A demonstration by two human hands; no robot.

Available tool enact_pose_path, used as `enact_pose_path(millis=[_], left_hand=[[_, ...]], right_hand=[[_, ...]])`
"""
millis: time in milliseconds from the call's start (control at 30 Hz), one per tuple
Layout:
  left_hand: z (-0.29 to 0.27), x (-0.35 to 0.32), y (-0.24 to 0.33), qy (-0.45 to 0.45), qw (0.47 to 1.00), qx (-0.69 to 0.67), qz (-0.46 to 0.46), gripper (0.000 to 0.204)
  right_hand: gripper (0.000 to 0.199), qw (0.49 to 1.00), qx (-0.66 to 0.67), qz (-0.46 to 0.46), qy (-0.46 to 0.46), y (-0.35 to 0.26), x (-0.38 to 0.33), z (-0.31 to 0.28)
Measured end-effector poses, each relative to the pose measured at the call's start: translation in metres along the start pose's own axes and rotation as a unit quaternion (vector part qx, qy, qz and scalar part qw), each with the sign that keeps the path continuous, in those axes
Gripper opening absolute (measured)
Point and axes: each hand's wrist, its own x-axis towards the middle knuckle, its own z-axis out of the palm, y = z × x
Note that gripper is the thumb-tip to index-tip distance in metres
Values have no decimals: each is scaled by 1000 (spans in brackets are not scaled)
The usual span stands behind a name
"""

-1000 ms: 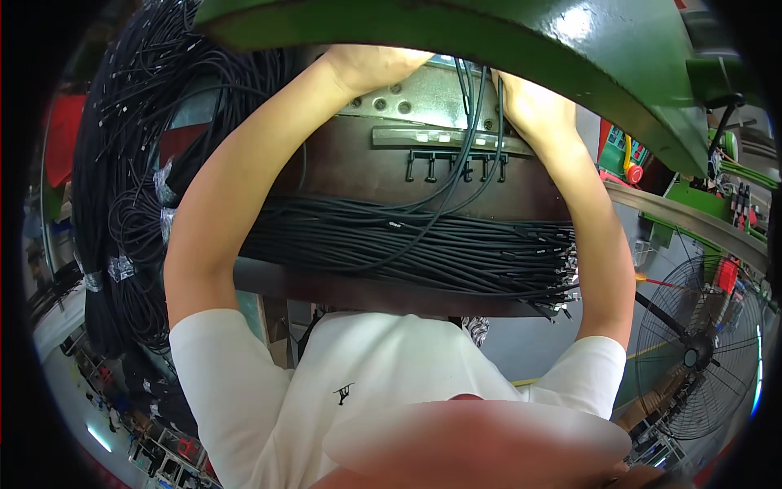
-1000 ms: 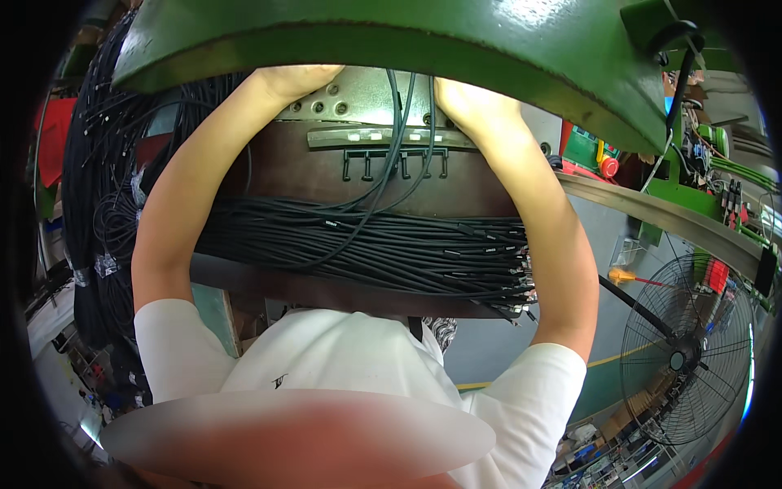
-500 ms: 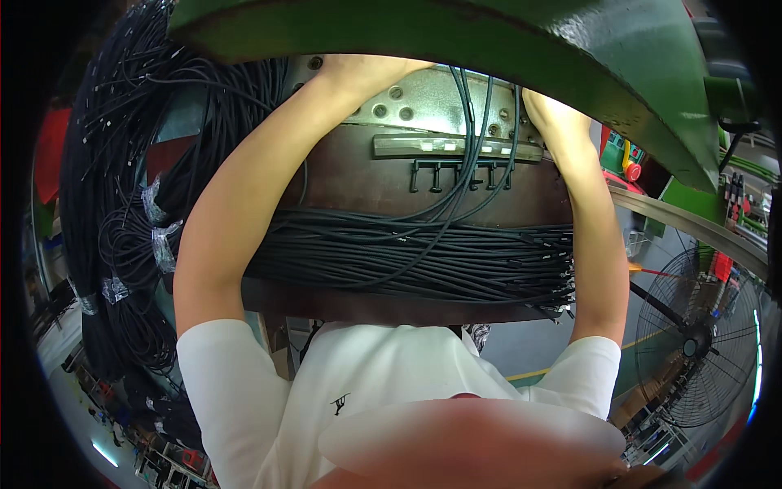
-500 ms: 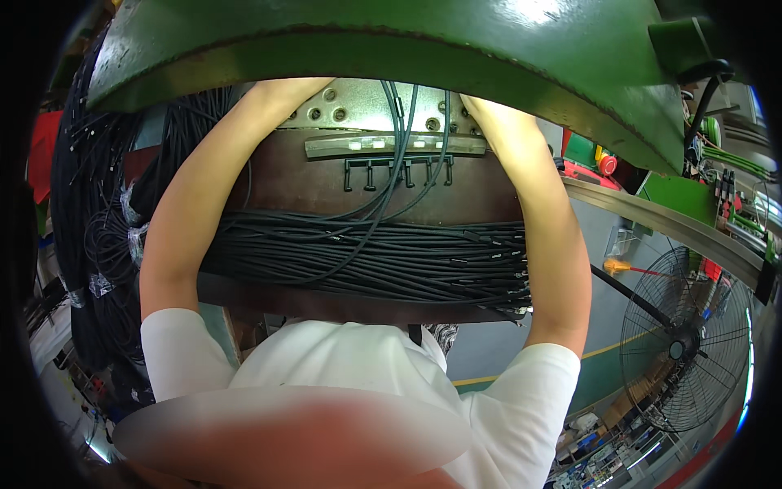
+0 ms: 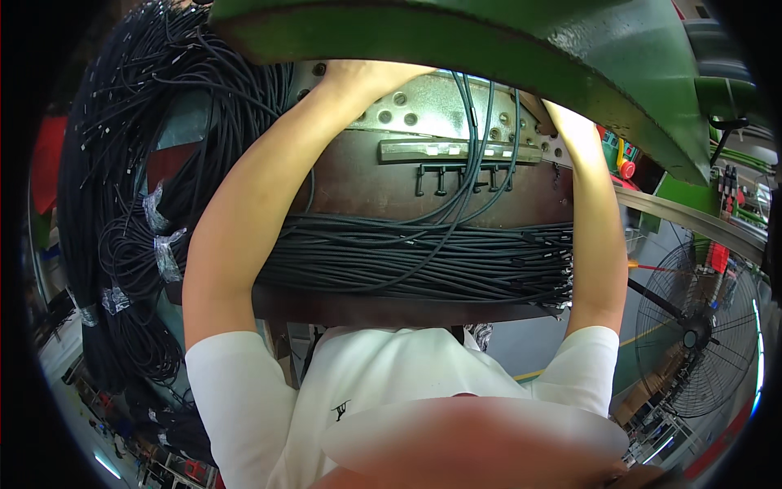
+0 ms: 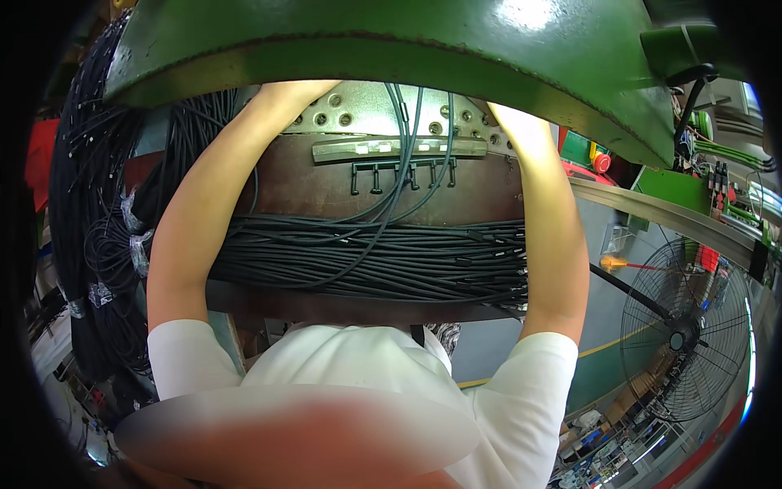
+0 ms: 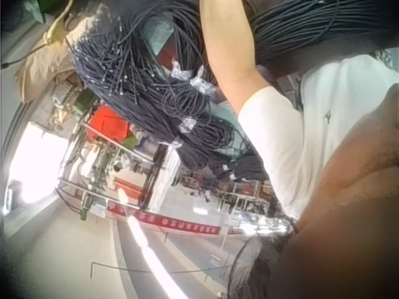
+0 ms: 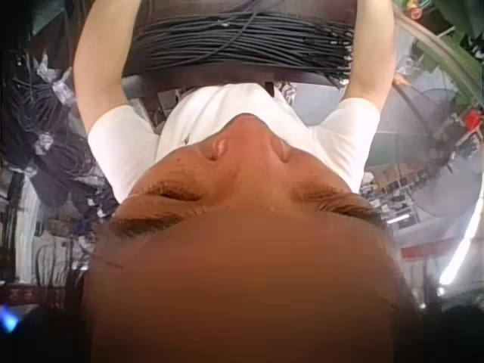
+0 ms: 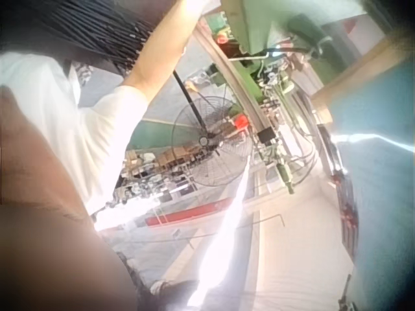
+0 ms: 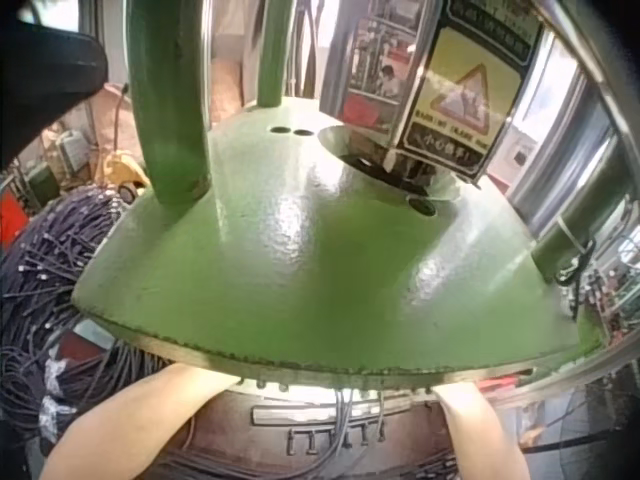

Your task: Assembling cable harnesses by inserting connectors into a jig and organizing wires.

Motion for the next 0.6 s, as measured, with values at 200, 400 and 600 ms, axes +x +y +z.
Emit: enact_pose_path(millis=[200, 400, 600], left_hand=[[6, -2, -6, 11, 1000, 16, 13, 33], [-4, 0, 6, -4, 999, 50, 15, 31], [0, 2, -4, 57, 995, 23, 80, 28]], right_hand=[[22, 964, -209, -153, 64, -12, 16, -11], [38, 989, -45, 112, -91, 25, 11, 8], [39, 987, -7, 128, -95, 59, 3, 40]])
